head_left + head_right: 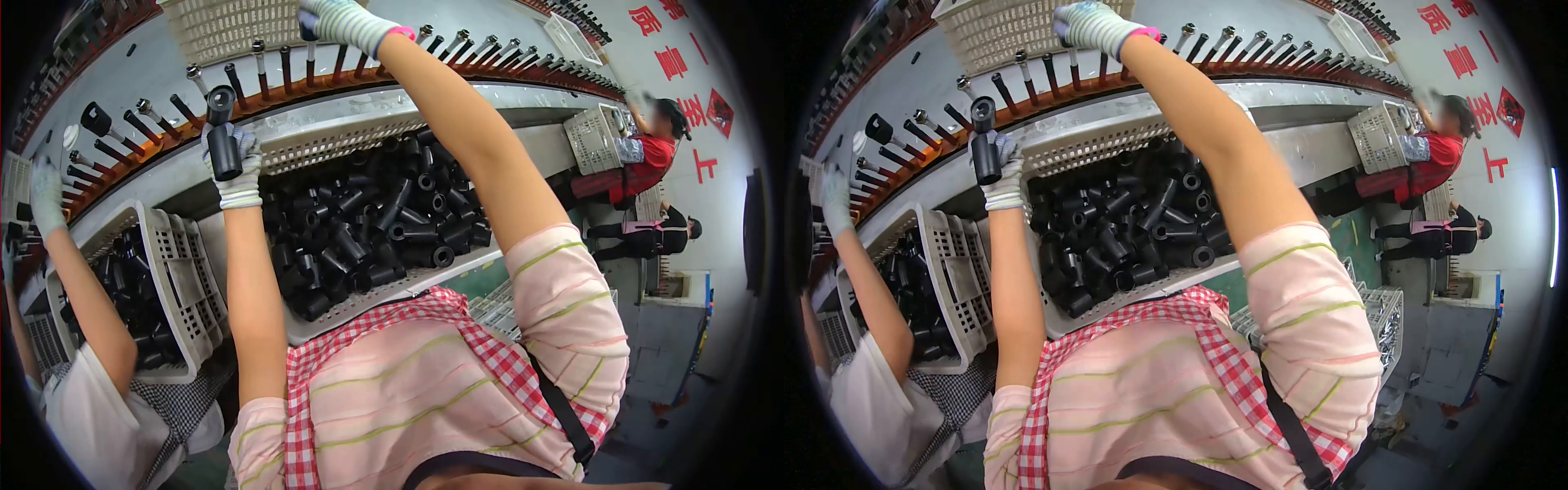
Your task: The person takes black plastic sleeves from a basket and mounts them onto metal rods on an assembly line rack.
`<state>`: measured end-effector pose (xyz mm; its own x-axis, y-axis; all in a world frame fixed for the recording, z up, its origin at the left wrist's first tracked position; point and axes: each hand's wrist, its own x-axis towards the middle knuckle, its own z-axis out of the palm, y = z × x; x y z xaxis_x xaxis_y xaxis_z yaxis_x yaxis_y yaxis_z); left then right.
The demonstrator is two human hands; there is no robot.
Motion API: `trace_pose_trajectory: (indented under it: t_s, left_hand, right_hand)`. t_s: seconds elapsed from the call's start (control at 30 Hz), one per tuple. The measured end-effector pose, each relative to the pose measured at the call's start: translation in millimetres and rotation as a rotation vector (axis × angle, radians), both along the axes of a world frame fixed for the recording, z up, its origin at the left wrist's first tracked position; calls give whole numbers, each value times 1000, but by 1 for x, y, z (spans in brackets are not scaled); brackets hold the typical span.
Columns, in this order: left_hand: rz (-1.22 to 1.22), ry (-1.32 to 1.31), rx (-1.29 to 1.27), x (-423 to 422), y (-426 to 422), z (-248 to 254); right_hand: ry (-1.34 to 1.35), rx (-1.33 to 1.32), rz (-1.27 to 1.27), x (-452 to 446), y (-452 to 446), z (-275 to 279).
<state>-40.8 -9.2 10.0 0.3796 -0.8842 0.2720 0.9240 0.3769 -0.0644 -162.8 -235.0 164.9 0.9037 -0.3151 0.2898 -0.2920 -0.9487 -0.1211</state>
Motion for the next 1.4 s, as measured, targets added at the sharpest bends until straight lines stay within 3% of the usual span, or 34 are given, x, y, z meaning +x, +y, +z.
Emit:
trace_pose_trajectory:
  t_s: [0.07,0.1,0.2,0.27,0.3,0.33,0.4,0.43,0.47,0.57,0.6,0.7,0.8,0.87,0.93,1.0,1.03,1.07,1.1,1.17,1.2,1.33,1.4]
  left_hand:
    - [59,6,32,1,-1,5]
    - [47,9,36,2,-1,3]
    - [62,30,100,-2,3,5]
    - [119,-23,-8,2,1,-4]
    - [77,5,168,8,1,-11]
    - [85,5,163,6,2,-3]
    - [82,105,121,-5,6,17]
    - [160,125,271,-5,6,15]
    - [25,27,100,6,1,-6]
    - [4,-34,185,-1,0,2]
    - [41,81,213,0,-1,4]
    - [31,58,144,-4,1,11]
    - [-23,111,25,-4,2,11]
    - [-11,107,-21,-4,2,15]
    - [57,126,175,-7,7,25]
    - [38,106,109,-3,3,11]
    - [40,97,71,-2,1,9]
    - [41,86,33,-2,0,7]
    - [34,102,62,-5,1,12]
    - [39,115,76,-10,2,17]
    - [45,127,92,-10,3,19]
    - [53,95,36,-7,2,13]
    - [103,69,2,-6,0,10]
  right_hand:
    - [-149,125,-20,15,-2,-3]
    - [-57,35,-132,30,-9,-20]
    - [26,-22,-115,41,12,-22]
    - [-239,-174,-47,27,55,-28]
    - [-429,-183,2,17,83,-27]
    - [-448,-62,148,6,105,-34]
    - [49,20,318,-19,160,-67]
    - [451,36,306,-27,189,-66]
    - [317,3,506,-44,190,-109]
    - [430,18,243,-62,192,-199]
    - [471,6,182,-63,189,-212]
    - [451,-2,124,-55,182,-208]
    - [439,13,235,-65,169,-186]
    - [16,233,328,-86,165,-141]
    - [-68,287,279,-103,154,-78]
    - [118,173,-130,-112,126,-24]
    - [86,-208,-99,-119,92,-17]
    - [-551,18,-238,-127,68,-22]
    - [-475,110,-463,-132,37,-11]
    - [-448,267,-664,-128,-2,21]
    - [-369,124,-747,-122,-20,28]
    - [39,26,-652,-76,-60,9]
    - [147,-148,-414,-52,-43,14]
